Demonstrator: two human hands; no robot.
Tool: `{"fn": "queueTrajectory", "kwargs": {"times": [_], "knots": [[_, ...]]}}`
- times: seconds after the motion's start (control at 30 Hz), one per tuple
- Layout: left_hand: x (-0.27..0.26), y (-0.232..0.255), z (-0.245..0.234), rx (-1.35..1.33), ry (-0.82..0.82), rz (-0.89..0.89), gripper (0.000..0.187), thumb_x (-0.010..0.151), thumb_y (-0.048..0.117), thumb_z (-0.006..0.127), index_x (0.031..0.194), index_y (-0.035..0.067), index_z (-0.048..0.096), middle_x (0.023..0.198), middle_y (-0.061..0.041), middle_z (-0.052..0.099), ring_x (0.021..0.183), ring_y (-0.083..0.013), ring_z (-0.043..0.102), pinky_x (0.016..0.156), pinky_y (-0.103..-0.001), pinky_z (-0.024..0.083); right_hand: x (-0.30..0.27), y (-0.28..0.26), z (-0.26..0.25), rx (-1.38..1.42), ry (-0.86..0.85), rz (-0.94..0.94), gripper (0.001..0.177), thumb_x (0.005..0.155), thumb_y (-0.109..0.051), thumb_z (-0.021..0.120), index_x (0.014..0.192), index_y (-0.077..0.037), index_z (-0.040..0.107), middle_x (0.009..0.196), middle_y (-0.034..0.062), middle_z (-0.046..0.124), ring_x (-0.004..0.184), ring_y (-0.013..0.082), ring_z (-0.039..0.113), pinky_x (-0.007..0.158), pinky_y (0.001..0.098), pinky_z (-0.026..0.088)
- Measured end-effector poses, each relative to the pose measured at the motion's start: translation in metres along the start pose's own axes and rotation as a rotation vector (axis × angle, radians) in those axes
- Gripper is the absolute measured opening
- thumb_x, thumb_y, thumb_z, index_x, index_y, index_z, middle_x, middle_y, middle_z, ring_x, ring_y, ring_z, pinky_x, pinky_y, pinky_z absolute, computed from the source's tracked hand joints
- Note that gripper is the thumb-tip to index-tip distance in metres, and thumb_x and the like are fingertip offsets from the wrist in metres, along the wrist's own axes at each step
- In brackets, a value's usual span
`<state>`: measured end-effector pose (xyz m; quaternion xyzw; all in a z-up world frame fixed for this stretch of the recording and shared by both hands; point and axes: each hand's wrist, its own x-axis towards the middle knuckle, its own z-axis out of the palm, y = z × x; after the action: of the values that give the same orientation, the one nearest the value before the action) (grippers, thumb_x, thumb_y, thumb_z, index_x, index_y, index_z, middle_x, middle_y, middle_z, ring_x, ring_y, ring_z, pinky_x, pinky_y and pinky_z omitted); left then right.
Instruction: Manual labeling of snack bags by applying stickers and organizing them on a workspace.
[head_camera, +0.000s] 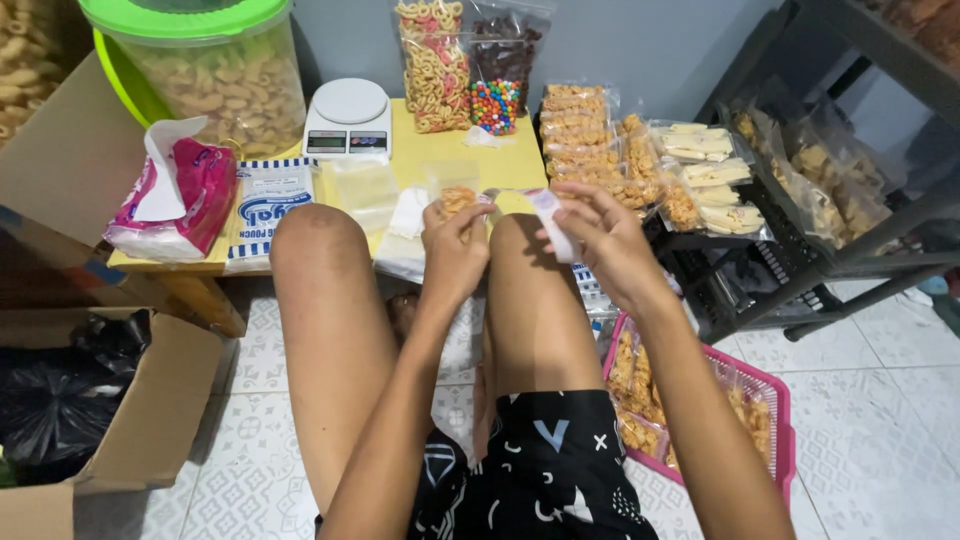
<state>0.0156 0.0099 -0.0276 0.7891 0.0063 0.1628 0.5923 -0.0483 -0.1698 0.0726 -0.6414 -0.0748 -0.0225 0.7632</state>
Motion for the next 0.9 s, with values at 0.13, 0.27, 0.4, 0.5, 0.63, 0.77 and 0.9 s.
{"fn": "queueTrajectory", "kwargs": {"times": [0.13,0.27,0.4,0.5,0.63,0.77,0.9], "knots": [[-0.015,0.025,-0.006,0.013,-0.221,-0.068,0.029,0.09,0.056,0.063,0.106,0.038,0.08,0.144,-0.013,0.044,0.135,-0.0462,0.049,0.119,-0.048,0.036,-0.014,0.025,-0.001,-0.055,-0.02,-0.02,0.054,0.09,0.003,0.067,0.142,-0.001,0.052,0.111,0.0139,0.069,0.089,0.0207,0.073,0.076,0.0324,0.064],[-0.024,0.046,-0.022,-0.02,-0.278,-0.087,0.032,0.083,0.052,0.073,0.106,0.031,0.081,0.146,-0.018,0.042,0.133,-0.0502,0.05,0.117,-0.052,0.037,-0.005,0.062,-0.01,-0.193,0.005,-0.047,0.051,0.088,0.0,0.073,0.137,-0.005,0.058,0.104,0.0098,0.071,0.088,0.0127,0.071,0.076,0.0251,0.062],[-0.025,0.048,-0.024,-0.044,-0.323,-0.106,0.036,0.079,0.044,0.077,0.109,0.024,0.081,0.151,-0.027,0.034,0.135,-0.0568,0.043,0.119,-0.056,0.033,-0.007,0.055,0.002,-0.311,0.041,-0.155,0.038,0.092,-0.002,0.073,0.129,-0.009,0.066,0.098,0.0077,0.072,0.083,0.01,0.068,0.072,0.0234,0.061],[-0.009,0.011,-0.007,-0.09,-0.298,-0.133,0.032,0.081,0.044,0.077,0.11,0.03,0.081,0.151,-0.022,0.033,0.14,-0.0514,0.04,0.119,-0.052,0.034,-0.001,0.061,0.006,-0.56,0.14,-0.307,0.032,0.089,-0.01,0.08,0.12,-0.014,0.073,0.101,0.0099,0.073,0.093,0.0152,0.07,0.084,0.0289,0.06],[-0.011,0.02,-0.012,-0.189,-0.256,-0.199,0.03,0.082,0.043,0.077,0.108,0.029,0.082,0.149,-0.022,0.033,0.143,-0.0476,0.039,0.12,-0.051,0.032,0.003,0.069,0.006,-0.654,0.167,-0.479,0.023,0.091,-0.01,0.081,0.113,-0.012,0.076,0.097,0.0086,0.068,0.089,0.0198,0.073,0.079,0.0276,0.061],[-0.013,0.025,-0.015,-0.152,-0.294,-0.202,0.038,0.082,0.048,0.074,0.11,0.024,0.081,0.151,-0.025,0.033,0.14,-0.0497,0.042,0.12,-0.051,0.033,-0.005,0.057,0.023,-0.636,0.146,-0.55,0.019,0.092,-0.01,0.078,0.112,-0.011,0.077,0.093,0.0133,0.072,0.091,0.0277,0.074,0.079,0.0354,0.061],[-0.009,0.018,-0.014,-0.213,-0.242,-0.193,0.04,0.083,0.05,0.074,0.111,0.021,0.08,0.147,-0.027,0.035,0.14,-0.0507,0.04,0.12,-0.051,0.033,0.001,0.052,0.024,-0.717,0.089,-0.631,0.022,0.094,-0.01,0.076,0.116,-0.014,0.077,0.097,0.0091,0.072,0.095,0.0263,0.073,0.083,0.0368,0.059]]}}
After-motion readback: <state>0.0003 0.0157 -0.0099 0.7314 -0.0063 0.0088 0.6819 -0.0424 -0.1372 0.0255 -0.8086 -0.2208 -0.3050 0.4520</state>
